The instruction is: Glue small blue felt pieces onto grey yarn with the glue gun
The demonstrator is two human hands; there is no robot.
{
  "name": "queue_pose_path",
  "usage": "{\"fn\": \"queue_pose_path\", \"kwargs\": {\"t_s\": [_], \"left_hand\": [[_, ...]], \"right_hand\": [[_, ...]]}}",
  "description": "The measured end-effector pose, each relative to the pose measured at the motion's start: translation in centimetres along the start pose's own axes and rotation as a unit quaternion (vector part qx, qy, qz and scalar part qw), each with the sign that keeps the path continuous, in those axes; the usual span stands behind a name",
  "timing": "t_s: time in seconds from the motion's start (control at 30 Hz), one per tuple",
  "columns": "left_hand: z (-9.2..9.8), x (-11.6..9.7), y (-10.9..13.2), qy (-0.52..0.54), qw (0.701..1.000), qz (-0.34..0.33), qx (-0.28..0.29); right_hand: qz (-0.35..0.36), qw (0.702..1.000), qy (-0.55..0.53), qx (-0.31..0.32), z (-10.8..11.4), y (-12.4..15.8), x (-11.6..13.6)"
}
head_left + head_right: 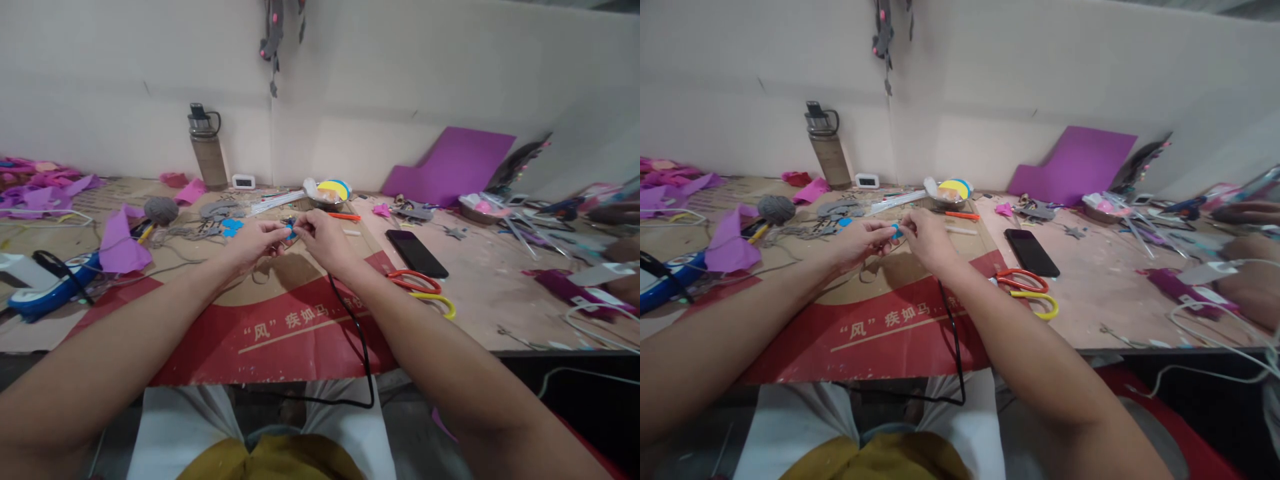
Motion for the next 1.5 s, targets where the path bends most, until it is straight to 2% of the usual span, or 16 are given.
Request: {"fn": "queue_pose_path", "kwargs": {"t_s": [0.17,0.37,0.57,0.77,0.9,1.0,1.1,1.23,1.33,1.4,1.5], "left_hand": [[0.1,0.2,-0.3,-0.017,1.000,0.002,-0.022],[0.7,0.2,-0.5,-0.035,0.997,-0.022,-0.070],[0.5,-0.2,-0.3,-0.034,0.998,-0.025,-0.041],[0.4,-0.1,-0.3,-0.046,0.998,-0.027,-0.030],[0.9,-0.1,-0.5,-0.099,0.993,-0.044,-0.053],[2.2,-0.6,-0.6,-0.228,0.970,-0.060,-0.058],[3.9,-1.3,-0.8,-0.371,0.924,-0.088,0.014],[6.2,-1.7,-0.8,-0.435,0.896,-0.084,0.031],[6.9,-1.5,-0.7,-0.460,0.886,-0.050,0.039],[6.8,-1.3,-0.6,-0.457,0.887,-0.038,0.050],[6.4,-1.0,-0.6,-0.428,0.900,-0.041,0.070]], "right_hand": [[0.010,1.000,0.013,0.007,-0.1,0.2,0.3],[0.013,0.999,-0.029,0.000,-0.4,0.1,0.1],[-0.021,1.000,-0.012,-0.004,-0.2,0.1,0.2],[-0.022,1.000,0.010,0.003,0.1,0.0,0.4],[-0.026,0.999,0.027,0.030,-0.5,0.1,0.3],[-0.037,0.997,0.035,0.063,-1.4,0.5,0.0],[-0.044,0.992,0.033,0.111,-2.4,1.1,0.1],[-0.022,0.984,0.053,0.169,-3.1,2.0,1.3],[-0.002,0.981,0.053,0.188,-2.8,2.0,2.3],[-0.005,0.984,0.057,0.169,-2.0,1.5,2.2],[-0.053,0.994,0.083,0.057,-0.1,0.4,0.6]]}}
Point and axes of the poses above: each hand's wrist, its own y-axis away from the middle knuckle, its own z-axis out of the back of the hand, x = y × z, the point moved 1 cm from there along -y, towards the middle knuckle, and after that the axes turned 1 degree about x, right-handed, at the moved point
